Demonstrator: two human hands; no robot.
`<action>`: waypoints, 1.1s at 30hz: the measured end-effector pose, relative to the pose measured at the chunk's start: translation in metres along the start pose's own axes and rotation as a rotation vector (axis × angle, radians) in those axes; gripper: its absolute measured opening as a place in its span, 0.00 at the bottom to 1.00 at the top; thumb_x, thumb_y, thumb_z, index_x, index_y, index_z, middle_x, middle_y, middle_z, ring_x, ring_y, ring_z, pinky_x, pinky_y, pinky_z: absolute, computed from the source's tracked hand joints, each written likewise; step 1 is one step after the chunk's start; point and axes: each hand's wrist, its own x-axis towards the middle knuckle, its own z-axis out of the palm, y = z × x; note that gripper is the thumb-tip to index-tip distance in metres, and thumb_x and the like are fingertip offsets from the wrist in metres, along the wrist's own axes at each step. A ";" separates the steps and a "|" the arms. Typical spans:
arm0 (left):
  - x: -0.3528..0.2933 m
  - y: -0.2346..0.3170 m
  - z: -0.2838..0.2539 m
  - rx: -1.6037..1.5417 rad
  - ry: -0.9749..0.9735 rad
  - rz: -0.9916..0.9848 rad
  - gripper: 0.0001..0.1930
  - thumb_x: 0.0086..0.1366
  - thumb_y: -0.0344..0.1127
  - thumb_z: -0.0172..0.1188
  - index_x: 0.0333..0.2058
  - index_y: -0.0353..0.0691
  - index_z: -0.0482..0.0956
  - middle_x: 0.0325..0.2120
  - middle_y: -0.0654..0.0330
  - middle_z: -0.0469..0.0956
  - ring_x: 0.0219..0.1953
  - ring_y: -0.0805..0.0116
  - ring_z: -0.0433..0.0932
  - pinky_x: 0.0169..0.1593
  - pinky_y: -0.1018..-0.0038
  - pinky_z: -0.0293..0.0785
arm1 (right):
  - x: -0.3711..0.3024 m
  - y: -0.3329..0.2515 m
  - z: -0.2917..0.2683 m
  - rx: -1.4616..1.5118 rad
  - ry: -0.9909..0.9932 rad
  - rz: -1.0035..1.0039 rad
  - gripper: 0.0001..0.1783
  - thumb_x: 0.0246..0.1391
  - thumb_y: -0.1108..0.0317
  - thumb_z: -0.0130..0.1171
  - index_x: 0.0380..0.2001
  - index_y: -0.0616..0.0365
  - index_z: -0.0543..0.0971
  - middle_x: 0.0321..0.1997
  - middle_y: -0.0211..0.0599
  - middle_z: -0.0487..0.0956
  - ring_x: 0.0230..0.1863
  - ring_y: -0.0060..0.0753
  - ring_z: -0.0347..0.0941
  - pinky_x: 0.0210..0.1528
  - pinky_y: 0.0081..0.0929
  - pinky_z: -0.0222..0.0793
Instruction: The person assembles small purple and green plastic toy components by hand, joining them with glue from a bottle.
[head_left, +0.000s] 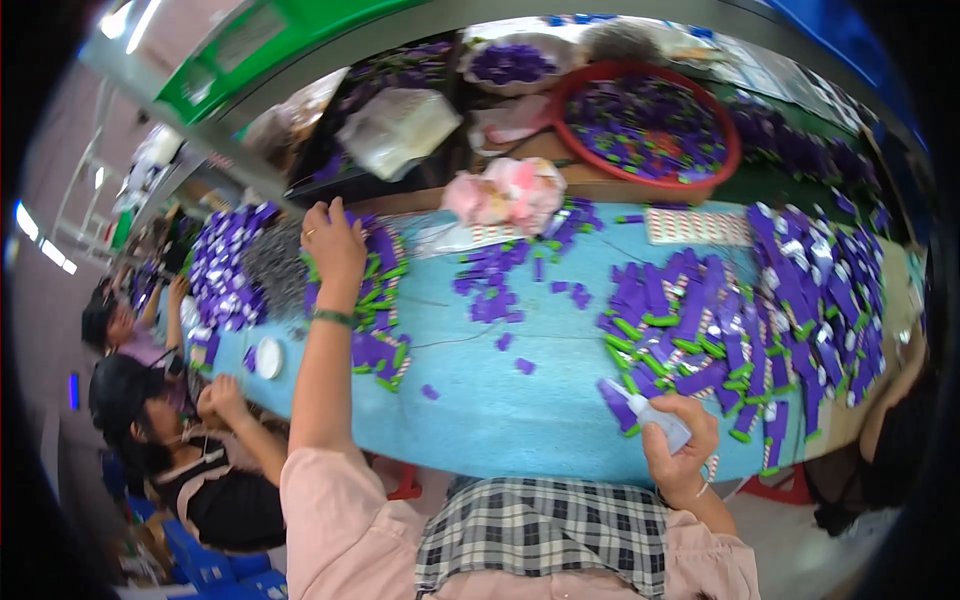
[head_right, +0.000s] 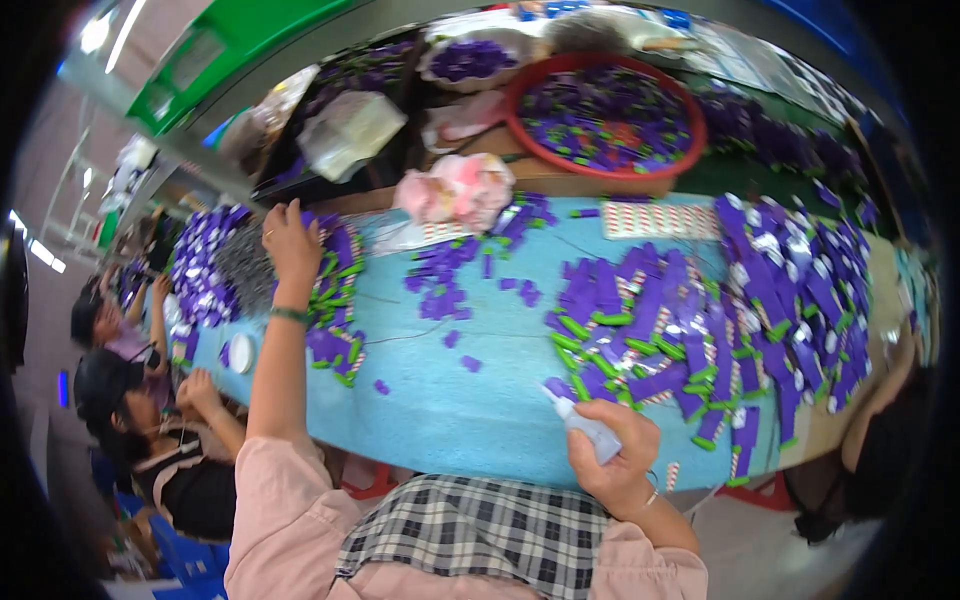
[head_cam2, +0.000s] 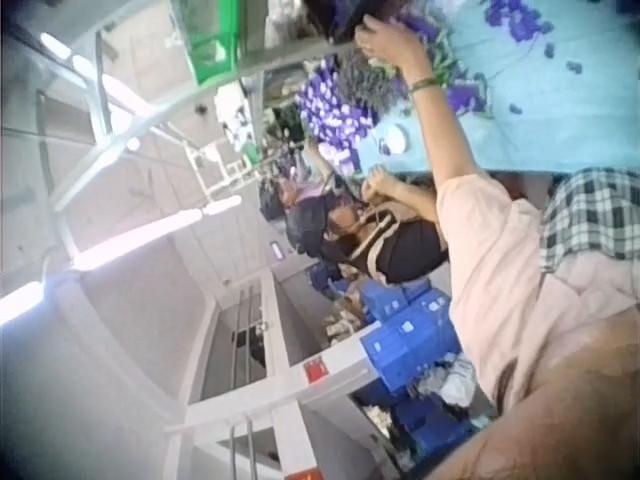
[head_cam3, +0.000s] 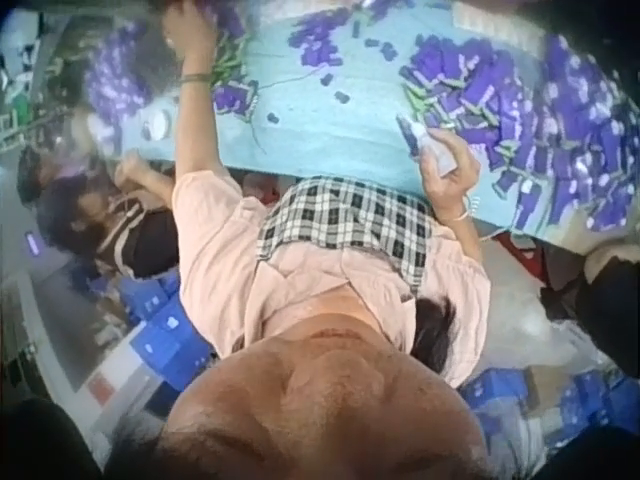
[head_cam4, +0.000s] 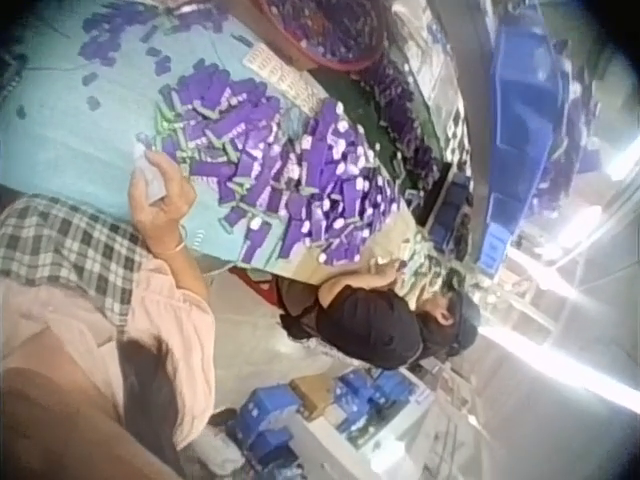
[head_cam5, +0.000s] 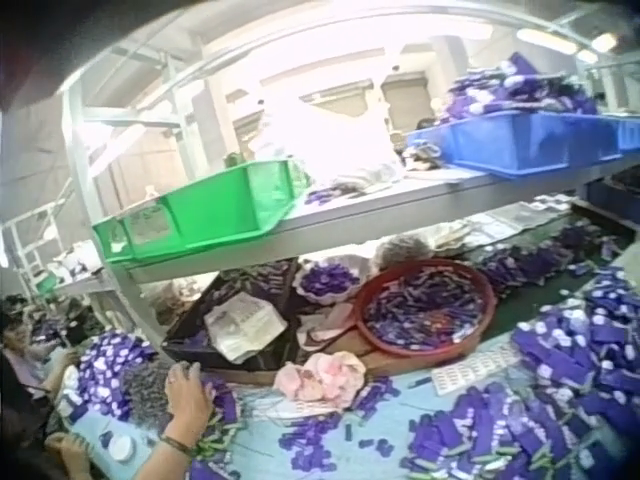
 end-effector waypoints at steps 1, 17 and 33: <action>0.000 0.020 -0.016 -0.310 -0.014 0.066 0.20 0.53 0.32 0.58 0.45 0.35 0.67 0.39 0.47 0.69 0.43 0.49 0.68 0.44 0.63 0.65 | 0.001 0.002 -0.003 0.043 0.024 -0.010 0.12 0.36 0.73 0.60 0.30 0.60 0.77 0.25 0.37 0.78 0.20 0.31 0.73 0.23 0.23 0.65; -0.041 0.299 -0.147 -0.873 -0.741 0.361 0.26 0.51 0.45 0.63 0.42 0.36 0.63 0.30 0.47 0.74 0.37 0.50 0.74 0.35 0.60 0.71 | -0.033 0.016 -0.055 0.011 0.151 0.041 0.12 0.39 0.70 0.61 0.31 0.59 0.76 0.26 0.36 0.78 0.23 0.31 0.75 0.25 0.23 0.69; -0.085 0.188 -0.138 -2.053 -1.038 -0.443 0.10 0.56 0.26 0.55 0.39 0.32 0.72 0.37 0.62 0.72 0.38 0.75 0.71 0.41 0.78 0.69 | -0.033 0.038 -0.070 -0.138 0.171 -0.080 0.13 0.38 0.66 0.62 0.30 0.60 0.77 0.27 0.38 0.78 0.24 0.32 0.74 0.27 0.23 0.68</action>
